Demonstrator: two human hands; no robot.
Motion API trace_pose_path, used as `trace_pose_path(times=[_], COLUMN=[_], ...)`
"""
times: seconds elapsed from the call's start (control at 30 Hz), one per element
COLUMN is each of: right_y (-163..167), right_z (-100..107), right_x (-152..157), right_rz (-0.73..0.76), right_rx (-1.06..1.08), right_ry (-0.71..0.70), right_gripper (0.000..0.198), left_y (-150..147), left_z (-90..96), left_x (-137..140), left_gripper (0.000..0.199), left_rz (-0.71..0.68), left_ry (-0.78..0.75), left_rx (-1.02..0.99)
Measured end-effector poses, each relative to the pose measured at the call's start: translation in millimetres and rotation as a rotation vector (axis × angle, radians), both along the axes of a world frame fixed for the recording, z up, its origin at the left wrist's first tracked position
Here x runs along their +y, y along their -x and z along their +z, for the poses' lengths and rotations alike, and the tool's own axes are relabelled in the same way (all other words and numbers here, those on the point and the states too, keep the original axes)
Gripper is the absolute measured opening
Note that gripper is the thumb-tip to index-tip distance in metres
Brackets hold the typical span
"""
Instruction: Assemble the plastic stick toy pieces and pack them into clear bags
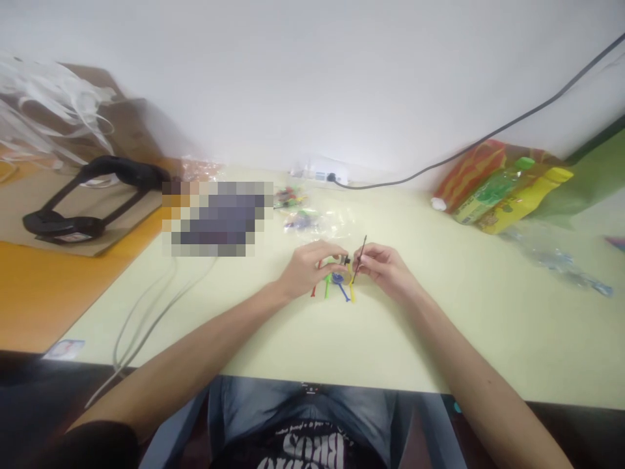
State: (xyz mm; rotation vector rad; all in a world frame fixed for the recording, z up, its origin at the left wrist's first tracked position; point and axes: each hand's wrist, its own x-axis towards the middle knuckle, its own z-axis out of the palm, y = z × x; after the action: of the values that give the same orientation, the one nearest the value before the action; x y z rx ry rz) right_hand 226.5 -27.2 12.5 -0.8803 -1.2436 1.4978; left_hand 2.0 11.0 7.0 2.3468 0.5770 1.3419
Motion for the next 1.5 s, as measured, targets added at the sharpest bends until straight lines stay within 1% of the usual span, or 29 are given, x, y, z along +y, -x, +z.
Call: trace_pose_path(times=[0.23, 0.37, 0.57, 0.8, 0.93, 1.03, 1.13, 1.3, 1.5], right_y=[9.6, 14.5, 15.6, 14.1, 12.5, 12.4, 13.7, 16.0, 14.9], right_z=[-0.7, -2.6, -1.6, -2.9, -3.2, -2.9, -2.1, 0.1, 2.1], right_x=[-8.7, -9.9, -10.1, -9.8, -10.0, -10.6, -10.9, -10.5, -10.2], right_rz=[0.012, -0.003, -0.028, -0.010, -0.016, -0.021, -0.023, -0.025, -0.022], right_rx=[0.044, 0.061, 0.032, 0.001, -0.022, -0.032, -0.046, -0.072, -0.104], right_ry=[0.016, 0.012, -0.007, -0.041, -0.075, -0.106, -0.125, -0.155, -0.164], right_gripper=[0.028, 0.030, 0.033, 0.035, 0.035, 0.032, 0.032, 0.035, 0.032], left_y=[-1.2, -2.5, -4.1, -4.3, -5.5, -5.4, -4.4, -2.5, -2.3], left_z=[1.2, 2.3, 1.6, 0.5, 1.5, 2.6, 3.7, 5.5, 6.7], left_x=[-1.5, -2.4, -3.1, -4.3, -6.4, -6.6, -6.1, -6.5, -6.4], left_gripper=[0.022, 0.023, 0.022, 0.022, 0.023, 0.022, 0.022, 0.024, 0.023], left_rz=[0.030, 0.018, 0.018, 0.031, 0.070, 0.062, 0.047, 0.040, 0.011], left_ry=[-0.048, -0.046, -0.036, -0.045, -0.098, -0.124, -0.109, -0.040, -0.016], left_rx=[0.036, 0.029, 0.025, 0.042, 0.087, 0.092, 0.106, 0.151, 0.155])
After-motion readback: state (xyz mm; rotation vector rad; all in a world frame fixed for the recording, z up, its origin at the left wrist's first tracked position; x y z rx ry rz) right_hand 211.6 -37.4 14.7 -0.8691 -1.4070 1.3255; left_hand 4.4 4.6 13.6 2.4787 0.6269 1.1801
